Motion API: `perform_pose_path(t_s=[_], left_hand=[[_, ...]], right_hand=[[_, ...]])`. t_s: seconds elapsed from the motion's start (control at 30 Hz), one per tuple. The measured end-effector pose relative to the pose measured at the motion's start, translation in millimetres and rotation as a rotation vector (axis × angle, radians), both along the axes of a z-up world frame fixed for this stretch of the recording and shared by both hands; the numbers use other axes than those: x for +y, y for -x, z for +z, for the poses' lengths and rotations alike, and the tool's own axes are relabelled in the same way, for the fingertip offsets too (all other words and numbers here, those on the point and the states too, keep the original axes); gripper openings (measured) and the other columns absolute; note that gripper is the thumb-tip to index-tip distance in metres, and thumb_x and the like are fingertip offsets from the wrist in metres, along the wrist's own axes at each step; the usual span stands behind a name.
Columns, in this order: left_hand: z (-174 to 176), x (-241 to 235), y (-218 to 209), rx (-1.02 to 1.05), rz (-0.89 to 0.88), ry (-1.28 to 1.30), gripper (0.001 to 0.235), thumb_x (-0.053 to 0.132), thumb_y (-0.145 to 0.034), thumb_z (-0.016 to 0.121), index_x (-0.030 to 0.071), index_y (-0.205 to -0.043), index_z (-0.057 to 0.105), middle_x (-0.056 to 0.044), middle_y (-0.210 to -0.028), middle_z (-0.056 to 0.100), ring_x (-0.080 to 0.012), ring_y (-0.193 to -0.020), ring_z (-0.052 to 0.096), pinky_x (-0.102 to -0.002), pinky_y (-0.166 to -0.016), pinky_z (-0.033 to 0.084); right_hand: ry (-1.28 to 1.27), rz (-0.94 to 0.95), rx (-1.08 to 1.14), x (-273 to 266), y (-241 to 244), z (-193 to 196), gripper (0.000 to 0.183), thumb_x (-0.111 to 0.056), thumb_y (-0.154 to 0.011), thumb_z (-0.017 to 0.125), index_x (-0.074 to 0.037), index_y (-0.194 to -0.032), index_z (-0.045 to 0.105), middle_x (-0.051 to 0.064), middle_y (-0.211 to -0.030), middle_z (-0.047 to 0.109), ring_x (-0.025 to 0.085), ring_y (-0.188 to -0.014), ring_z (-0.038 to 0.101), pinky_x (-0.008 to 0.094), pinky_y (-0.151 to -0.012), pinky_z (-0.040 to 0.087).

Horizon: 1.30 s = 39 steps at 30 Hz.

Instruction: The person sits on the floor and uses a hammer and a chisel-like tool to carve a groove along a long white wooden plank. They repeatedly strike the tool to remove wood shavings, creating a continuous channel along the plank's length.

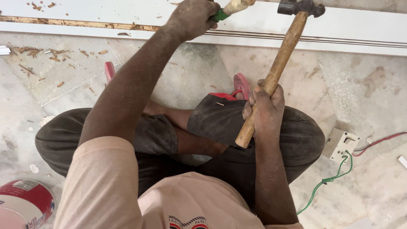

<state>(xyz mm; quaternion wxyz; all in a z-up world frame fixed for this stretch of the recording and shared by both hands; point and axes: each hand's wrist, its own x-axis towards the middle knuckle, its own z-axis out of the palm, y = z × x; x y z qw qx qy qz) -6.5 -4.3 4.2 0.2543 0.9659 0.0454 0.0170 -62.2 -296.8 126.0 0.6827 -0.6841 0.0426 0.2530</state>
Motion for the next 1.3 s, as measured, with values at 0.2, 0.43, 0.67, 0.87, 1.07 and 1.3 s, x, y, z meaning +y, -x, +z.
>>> perform_pose_path(t_s=[0.2, 0.43, 0.67, 0.87, 1.07, 1.3], left_hand=[[-6.6, -13.0, -7.2, -0.101, 0.029, 0.039, 0.034, 0.026, -0.094, 0.079, 0.006, -0.118, 0.066, -0.012, -0.101, 0.071, -0.0255, -0.094, 0.07, -0.043, -0.083, 0.058], [-5.1, -10.2, -1.3, -0.094, 0.117, 0.188, 0.041, 0.026, -0.096, 0.078, 0.006, -0.127, 0.06, -0.014, -0.11, 0.07, -0.0252, -0.101, 0.07, -0.043, -0.087, 0.058], [-2.8, -10.8, 5.9, -0.104, 0.104, 0.15, 0.041, 0.028, -0.096, 0.077, 0.006, -0.126, 0.06, -0.013, -0.111, 0.071, -0.0269, -0.103, 0.07, -0.045, -0.09, 0.056], [-10.6, -7.5, 7.6, -0.167, 0.091, 0.124, 0.041, 0.027, -0.094, 0.079, 0.005, -0.124, 0.061, -0.014, -0.11, 0.072, -0.029, -0.104, 0.07, -0.045, -0.09, 0.056], [-12.0, -5.7, 7.5, -0.154, 0.095, 0.127, 0.043, 0.026, -0.095, 0.079, 0.005, -0.127, 0.06, -0.015, -0.111, 0.072, -0.0289, -0.104, 0.07, -0.045, -0.092, 0.056], [5.3, -11.4, 9.9, -0.109, 0.119, 0.213, 0.039, 0.026, -0.094, 0.075, 0.007, -0.126, 0.063, -0.013, -0.111, 0.071, -0.0247, -0.104, 0.07, -0.041, -0.092, 0.056]], right_hand=[[-0.043, 0.007, 0.002, -2.2, 0.1, 0.2, 0.019, -0.008, -0.097, 0.052, 0.001, -0.114, 0.05, 0.004, -0.077, 0.052, 0.009, -0.048, 0.048, 0.026, -0.043, 0.046], [-0.028, 0.037, -0.017, -1.7, 0.9, -3.0, 0.02, -0.007, -0.097, 0.052, 0.002, -0.115, 0.05, 0.004, -0.077, 0.052, 0.009, -0.048, 0.048, 0.026, -0.043, 0.046], [-0.026, 0.019, -0.009, -1.1, 3.1, -6.1, 0.022, -0.007, -0.096, 0.053, 0.001, -0.117, 0.05, 0.004, -0.075, 0.051, 0.01, -0.048, 0.049, 0.027, -0.043, 0.045], [0.001, 0.024, -0.015, -0.2, 4.4, -6.8, 0.023, -0.008, -0.097, 0.052, 0.002, -0.118, 0.05, 0.004, -0.075, 0.051, 0.01, -0.049, 0.049, 0.027, -0.043, 0.045], [0.007, 0.041, -0.034, -0.6, 4.1, -7.8, 0.024, -0.008, -0.097, 0.052, 0.002, -0.118, 0.05, 0.004, -0.075, 0.052, 0.01, -0.05, 0.05, 0.027, -0.043, 0.046], [0.011, 0.059, -0.032, -0.5, 5.6, -6.8, 0.025, -0.008, -0.097, 0.053, 0.002, -0.12, 0.049, 0.004, -0.075, 0.052, 0.01, -0.049, 0.05, 0.026, -0.042, 0.045]])
